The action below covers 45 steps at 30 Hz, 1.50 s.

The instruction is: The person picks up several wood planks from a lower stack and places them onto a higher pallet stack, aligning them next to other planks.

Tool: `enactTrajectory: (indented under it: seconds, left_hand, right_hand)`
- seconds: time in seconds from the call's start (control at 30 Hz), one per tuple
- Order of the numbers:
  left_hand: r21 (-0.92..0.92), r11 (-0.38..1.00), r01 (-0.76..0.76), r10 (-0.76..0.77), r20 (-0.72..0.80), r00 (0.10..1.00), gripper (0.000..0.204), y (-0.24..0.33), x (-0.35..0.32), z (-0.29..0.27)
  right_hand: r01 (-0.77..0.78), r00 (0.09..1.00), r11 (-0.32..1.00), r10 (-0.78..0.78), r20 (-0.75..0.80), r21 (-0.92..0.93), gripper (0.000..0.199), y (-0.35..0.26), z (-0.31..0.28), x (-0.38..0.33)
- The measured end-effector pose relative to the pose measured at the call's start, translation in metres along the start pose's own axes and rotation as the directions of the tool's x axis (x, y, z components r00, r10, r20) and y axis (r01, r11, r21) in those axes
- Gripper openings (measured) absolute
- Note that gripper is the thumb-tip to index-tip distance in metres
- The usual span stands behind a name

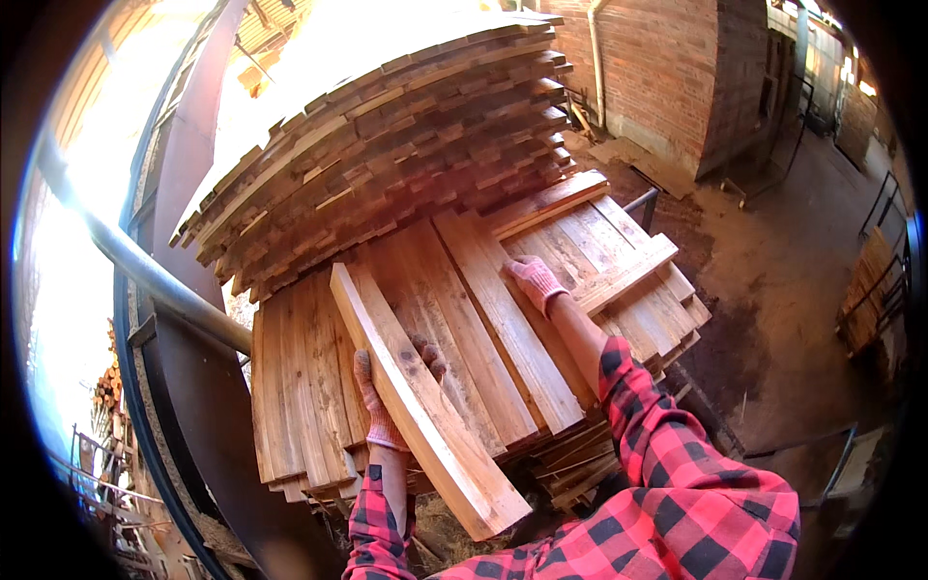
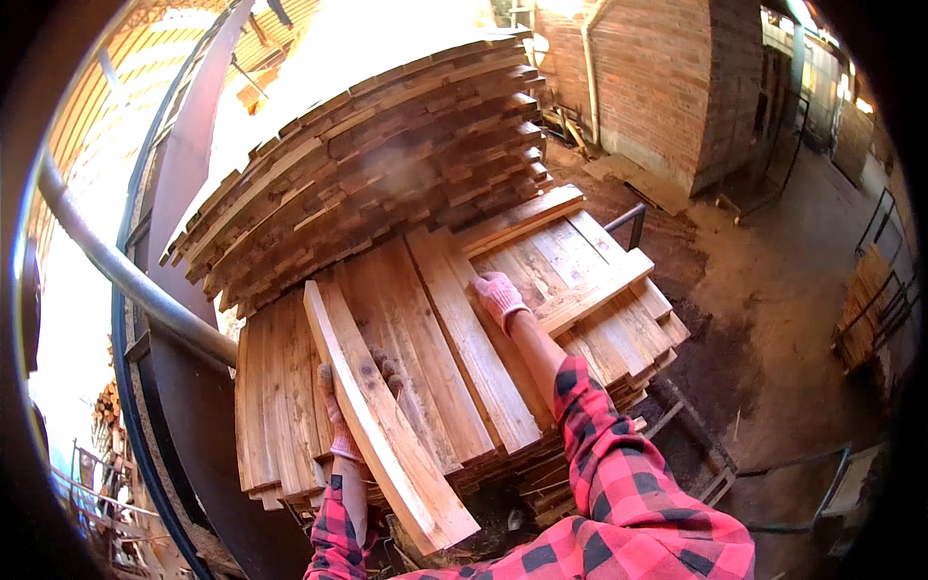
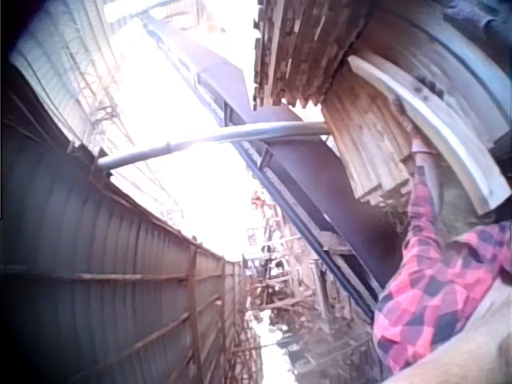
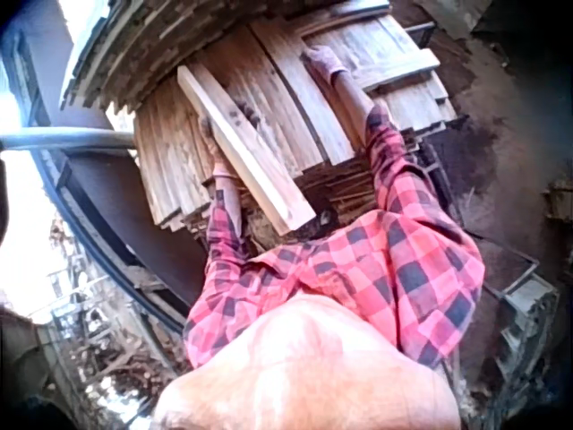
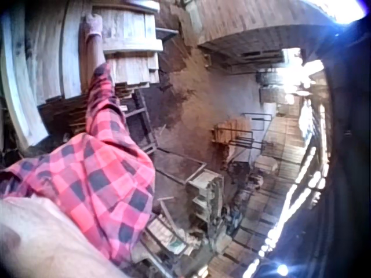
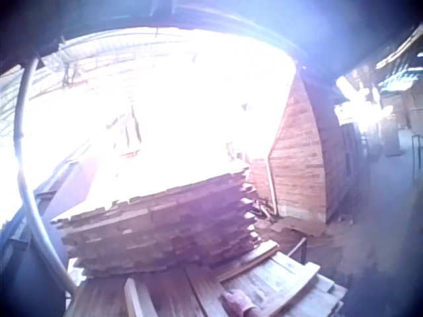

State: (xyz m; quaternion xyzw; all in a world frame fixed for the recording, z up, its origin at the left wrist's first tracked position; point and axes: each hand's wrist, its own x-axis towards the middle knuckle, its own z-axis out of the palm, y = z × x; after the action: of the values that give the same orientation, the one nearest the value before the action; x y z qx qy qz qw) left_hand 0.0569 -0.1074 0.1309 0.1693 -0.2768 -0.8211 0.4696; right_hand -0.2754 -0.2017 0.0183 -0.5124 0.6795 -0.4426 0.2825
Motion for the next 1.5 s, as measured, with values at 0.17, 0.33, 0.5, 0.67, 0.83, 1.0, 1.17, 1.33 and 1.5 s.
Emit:
enactTrajectory:
  seconds: [0.17,0.33,0.5,0.67,0.83,1.0,1.17,1.33,1.5]
  left_hand:
    - [0.219,0.974,0.059,-0.04,-0.088,0.995,0.075,-0.007,0.019,0.01]
    - [0.396,0.89,0.227,-0.097,-0.321,0.942,0.075,0.018,0.016,0.002]
    - [0.377,0.913,0.158,-0.073,-0.231,0.97,0.097,-0.033,0.056,0.061]
    - [0.327,0.944,0.044,0.049,-0.271,0.961,0.072,-0.045,0.084,-0.013]
    - [-0.337,0.886,0.319,-0.323,0.047,0.945,0.058,-0.043,0.077,0.014]
    - [-0.398,0.865,0.305,-0.318,0.034,0.947,0.064,-0.037,0.066,0.018]
    - [-0.427,0.854,0.299,-0.308,0.048,0.95,0.056,-0.039,0.065,0.017]
    - [-0.28,0.918,0.279,-0.299,-0.029,0.954,0.062,-0.045,0.071,0.021]
    - [0.24,0.927,0.29,-0.238,-0.221,0.946,0.083,-0.042,0.086,0.019]
  right_hand:
    - [-0.244,0.966,0.922,0.202,-0.161,-0.302,0.037,-0.03,-0.035,0.013]
    - [0.083,0.993,0.888,-0.034,0.115,-0.452,0.082,-0.149,-0.002,-0.089]
    - [0.084,0.948,0.967,-0.002,0.319,-0.242,0.111,-0.198,-0.046,-0.18]
    - [0.113,0.985,0.987,-0.095,0.144,-0.118,0.089,-0.174,-0.045,-0.151]
    - [0.121,0.987,0.96,-0.143,0.069,0.251,0.072,-0.063,-0.066,-0.095]
    - [-0.018,0.998,0.988,0.008,0.065,0.156,0.068,-0.045,-0.058,-0.06]
    - [-0.026,0.99,0.994,0.012,-0.14,-0.104,0.054,-0.053,-0.032,-0.073]
    - [0.013,0.999,0.95,-0.027,-0.039,-0.311,0.048,-0.074,-0.043,-0.049]
    - [0.106,0.992,0.9,-0.069,0.102,-0.424,0.077,-0.115,-0.045,-0.087]
